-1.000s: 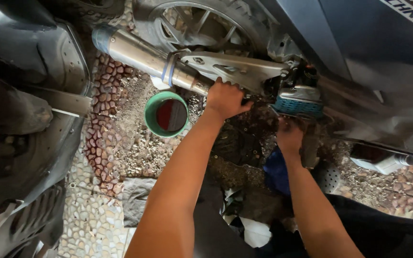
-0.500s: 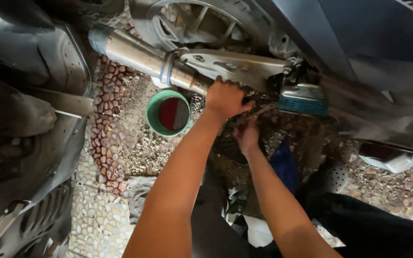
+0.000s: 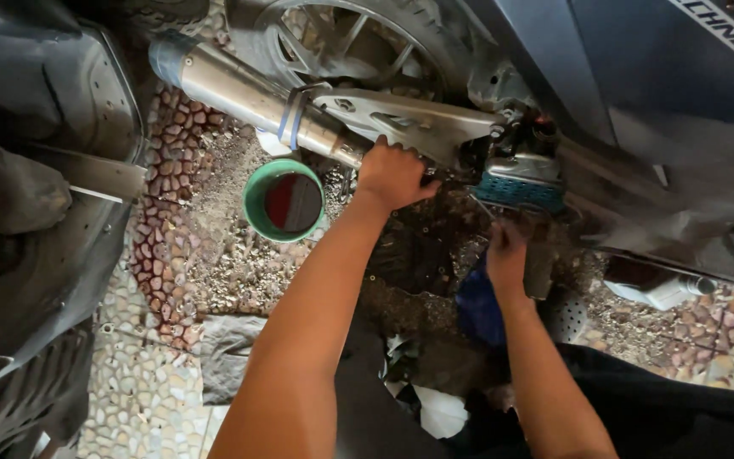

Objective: The person is working on the underside of a motorcycle, using a wrench to tighten bolts on the engine area. A green cup containing a red liquid is placed nearby on the floor.

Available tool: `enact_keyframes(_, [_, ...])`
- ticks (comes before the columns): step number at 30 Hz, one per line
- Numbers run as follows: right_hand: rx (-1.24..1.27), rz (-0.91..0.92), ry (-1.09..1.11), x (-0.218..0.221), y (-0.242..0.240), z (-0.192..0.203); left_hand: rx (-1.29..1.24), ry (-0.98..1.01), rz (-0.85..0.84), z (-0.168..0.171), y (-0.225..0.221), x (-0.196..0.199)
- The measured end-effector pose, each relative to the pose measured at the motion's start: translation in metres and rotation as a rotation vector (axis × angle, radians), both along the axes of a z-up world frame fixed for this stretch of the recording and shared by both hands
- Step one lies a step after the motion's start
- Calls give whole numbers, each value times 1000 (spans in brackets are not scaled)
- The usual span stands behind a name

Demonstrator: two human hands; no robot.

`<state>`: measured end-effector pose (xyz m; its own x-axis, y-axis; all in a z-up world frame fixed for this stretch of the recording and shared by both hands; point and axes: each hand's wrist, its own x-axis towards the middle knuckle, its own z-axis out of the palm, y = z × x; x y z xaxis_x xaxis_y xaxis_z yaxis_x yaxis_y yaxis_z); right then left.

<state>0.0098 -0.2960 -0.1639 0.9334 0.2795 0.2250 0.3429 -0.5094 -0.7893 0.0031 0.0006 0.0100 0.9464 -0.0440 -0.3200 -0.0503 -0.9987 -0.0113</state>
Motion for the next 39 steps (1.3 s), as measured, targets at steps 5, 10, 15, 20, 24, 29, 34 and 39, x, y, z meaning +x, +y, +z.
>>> enact_keyframes(5, [-38, 63, -75, 36, 3, 5, -10, 13, 5, 0, 0, 0])
enact_keyframes(10, [-363, 90, -243, 44, 5, 45, 13, 91, 13, 9, -2, 0])
enact_keyframes(15, [-198, -40, -155, 40, 6, 18, 10, 57, 1, 1, 0, 2])
enact_keyframes(20, [-170, -114, -163, 31, 11, 12, 11, 19, 11, -10, 0, 3])
enact_keyframes(24, [-129, -96, -219, 24, 8, -26, 13, 3, 15, -6, -1, 3])
enact_keyframes(29, [18, -237, 224, 4, 29, -111, 0, -10, 25, -6, -2, 3])
enact_keyframes(34, [521, -320, 572, -8, 72, -184, -1, 50, 36, -2, -3, 3])
enact_keyframes(39, [892, -462, 1454, -29, 130, -50, 26, 55, 24, -1, -4, 6])
